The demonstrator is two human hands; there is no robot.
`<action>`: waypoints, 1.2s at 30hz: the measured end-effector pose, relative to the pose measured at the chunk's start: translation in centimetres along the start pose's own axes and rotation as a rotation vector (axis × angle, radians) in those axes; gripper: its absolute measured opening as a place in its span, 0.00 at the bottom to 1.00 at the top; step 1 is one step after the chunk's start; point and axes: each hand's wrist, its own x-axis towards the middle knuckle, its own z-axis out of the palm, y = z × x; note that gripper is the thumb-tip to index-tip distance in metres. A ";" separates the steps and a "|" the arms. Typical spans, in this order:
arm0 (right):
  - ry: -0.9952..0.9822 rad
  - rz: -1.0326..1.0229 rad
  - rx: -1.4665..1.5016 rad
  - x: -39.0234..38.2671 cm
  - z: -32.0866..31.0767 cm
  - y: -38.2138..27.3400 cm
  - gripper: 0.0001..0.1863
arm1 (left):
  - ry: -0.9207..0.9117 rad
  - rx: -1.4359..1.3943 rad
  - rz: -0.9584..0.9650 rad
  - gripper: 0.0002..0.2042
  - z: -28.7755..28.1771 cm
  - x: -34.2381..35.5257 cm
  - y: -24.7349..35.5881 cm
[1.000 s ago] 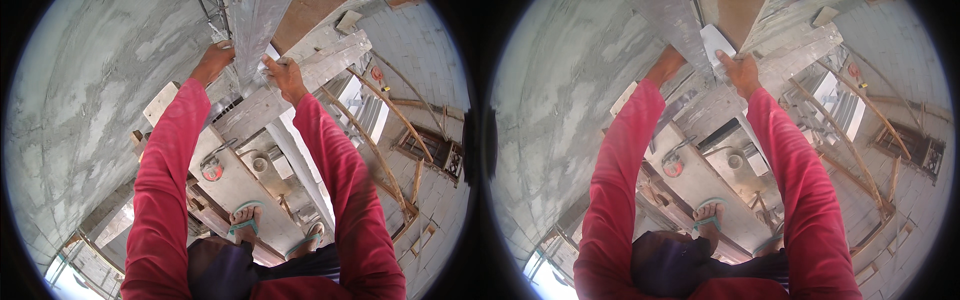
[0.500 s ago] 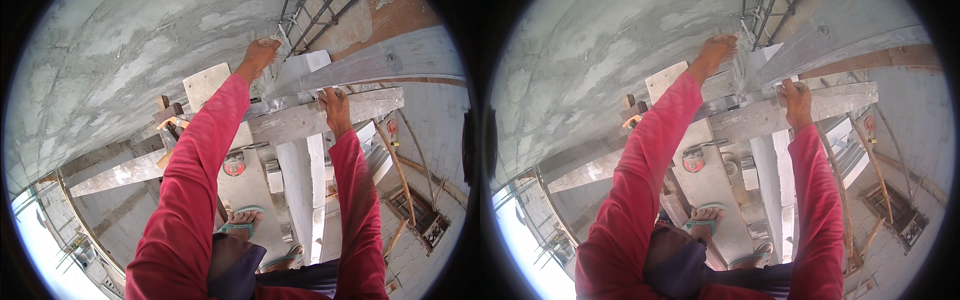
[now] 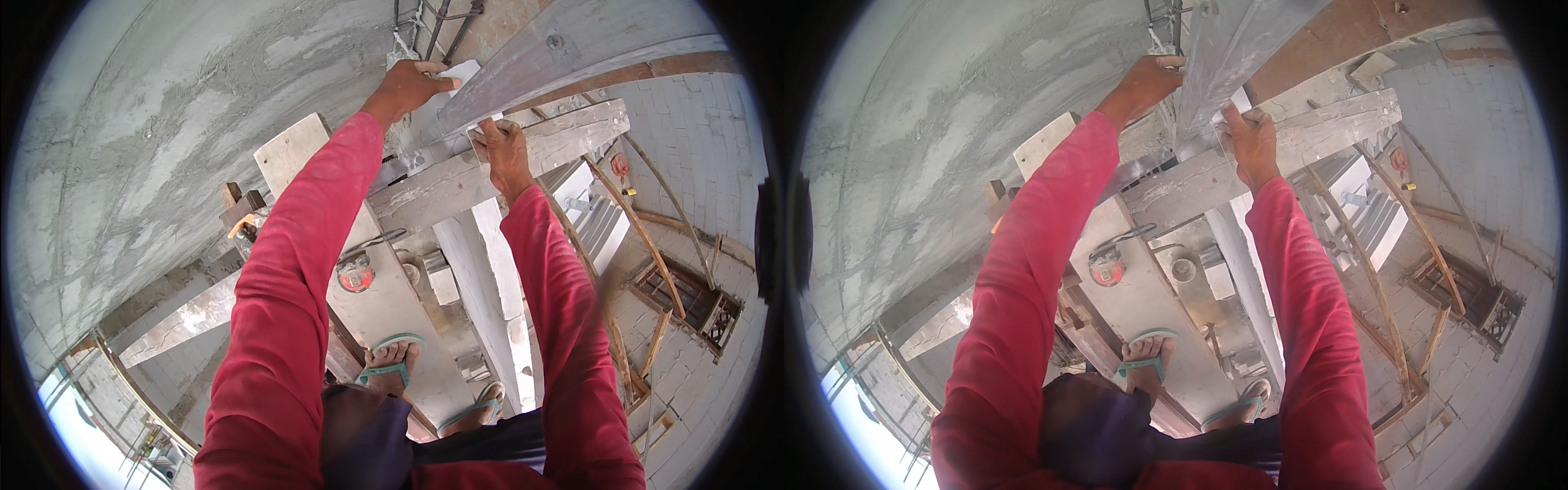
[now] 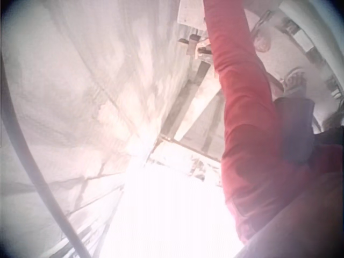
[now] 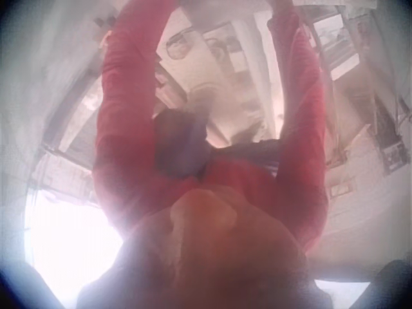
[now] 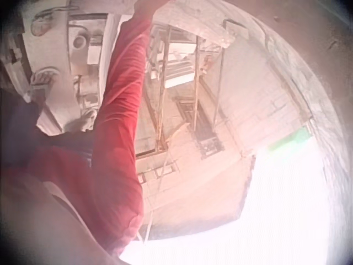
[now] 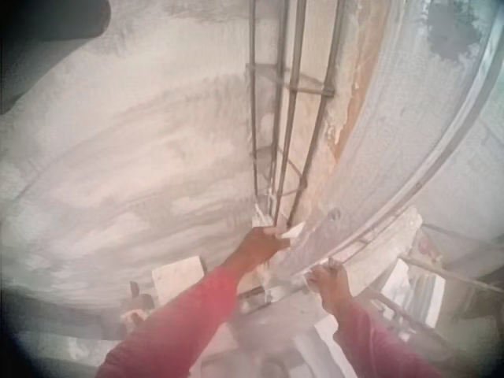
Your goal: The person measures a wall section, then scoops mortar from a bucket and applies it to white rectangular tiles. The person places the tiles onto a wall ledge and smooths the mortar with a trowel. Other workers are visible in the background.
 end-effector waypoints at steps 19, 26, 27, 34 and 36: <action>0.061 0.033 -0.091 0.4 0.7 0.3 0.33 | 0.005 -0.035 0.002 0.29 0.1 0.8 -1.0; 0.185 -0.002 -0.237 0.2 1.2 0.6 0.43 | -0.046 -0.016 0.056 0.41 -0.3 2.5 -2.9; 0.194 -0.024 -0.232 0.0 1.3 0.6 0.44 | -0.065 -0.022 0.072 0.41 -0.1 2.3 -2.8; 0.214 -0.051 -0.327 -1.1 1.5 -0.6 0.44 | -0.015 0.017 0.007 0.40 0.9 -0.3 -0.3; 0.212 -0.075 -0.346 -1.7 1.0 -0.8 0.45 | 0.045 0.065 0.022 0.40 1.2 -0.5 -0.3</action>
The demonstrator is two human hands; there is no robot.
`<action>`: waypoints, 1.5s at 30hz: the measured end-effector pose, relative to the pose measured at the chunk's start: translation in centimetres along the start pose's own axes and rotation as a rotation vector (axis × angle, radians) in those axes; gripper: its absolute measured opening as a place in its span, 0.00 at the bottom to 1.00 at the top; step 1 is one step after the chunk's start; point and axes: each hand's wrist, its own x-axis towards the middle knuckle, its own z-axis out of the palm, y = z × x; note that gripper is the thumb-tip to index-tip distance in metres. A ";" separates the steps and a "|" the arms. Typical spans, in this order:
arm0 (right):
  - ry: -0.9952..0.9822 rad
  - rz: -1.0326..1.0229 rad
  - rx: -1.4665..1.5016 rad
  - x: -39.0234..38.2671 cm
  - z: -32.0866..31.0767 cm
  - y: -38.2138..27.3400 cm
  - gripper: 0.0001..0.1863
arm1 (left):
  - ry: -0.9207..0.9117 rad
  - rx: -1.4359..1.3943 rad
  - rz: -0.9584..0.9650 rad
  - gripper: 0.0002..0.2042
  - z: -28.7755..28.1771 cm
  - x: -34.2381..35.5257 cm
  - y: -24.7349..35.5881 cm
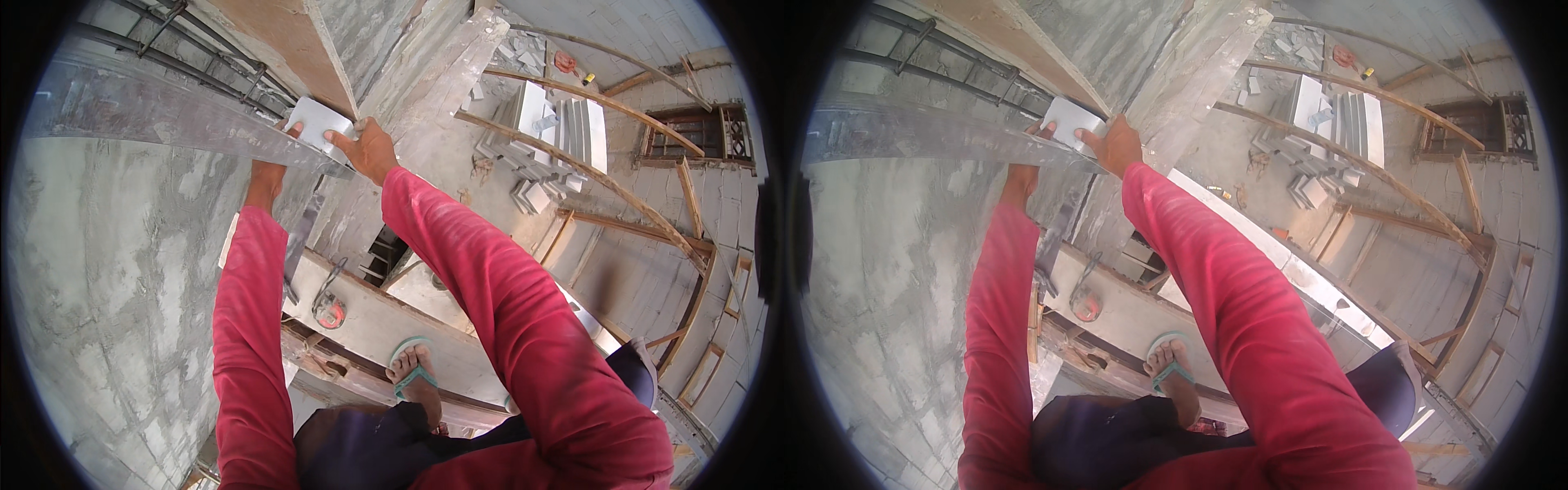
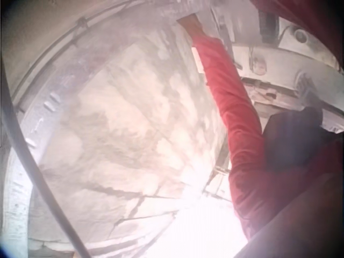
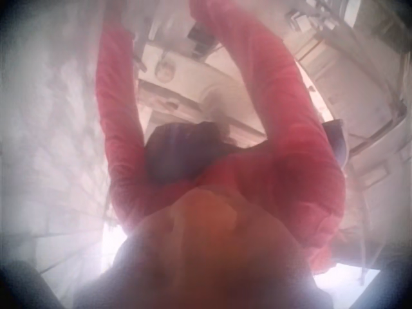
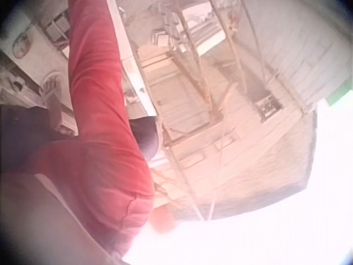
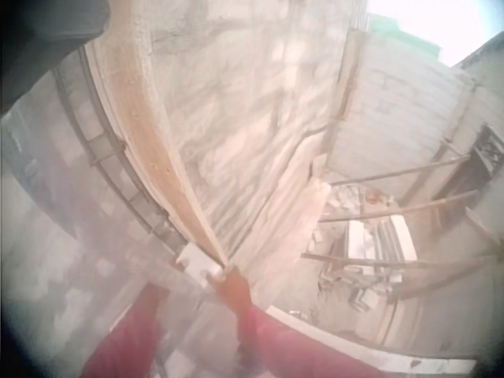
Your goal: The person measures a wall section, then scoops mortar from a bucket and applies it to white rectangular tiles. The person places the tiles onto a wall ledge and smooths the mortar with a trowel. Other workers are visible in the background.
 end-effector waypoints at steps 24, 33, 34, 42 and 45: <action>0.038 0.044 -0.369 -21.3 -34.4 9.7 0.20 | -0.058 -0.131 -0.055 0.54 0.0 0.1 -1.5; 0.064 0.193 -0.425 -31.9 -41.8 11.9 0.17 | -0.016 -0.109 -0.138 0.44 0.4 -0.3 -0.9; 0.075 0.207 -0.435 -32.7 -42.0 12.1 0.16 | -0.010 -0.104 -0.156 0.43 0.4 -0.3 -0.8; 0.063 0.221 -0.493 -34.9 -42.0 11.8 0.14 | -0.065 -0.197 -0.131 0.43 -0.4 0.4 -1.5; 0.044 0.220 -0.490 -34.8 -42.0 10.7 0.14 | -0.062 -0.213 -0.146 0.37 -0.2 0.3 -1.5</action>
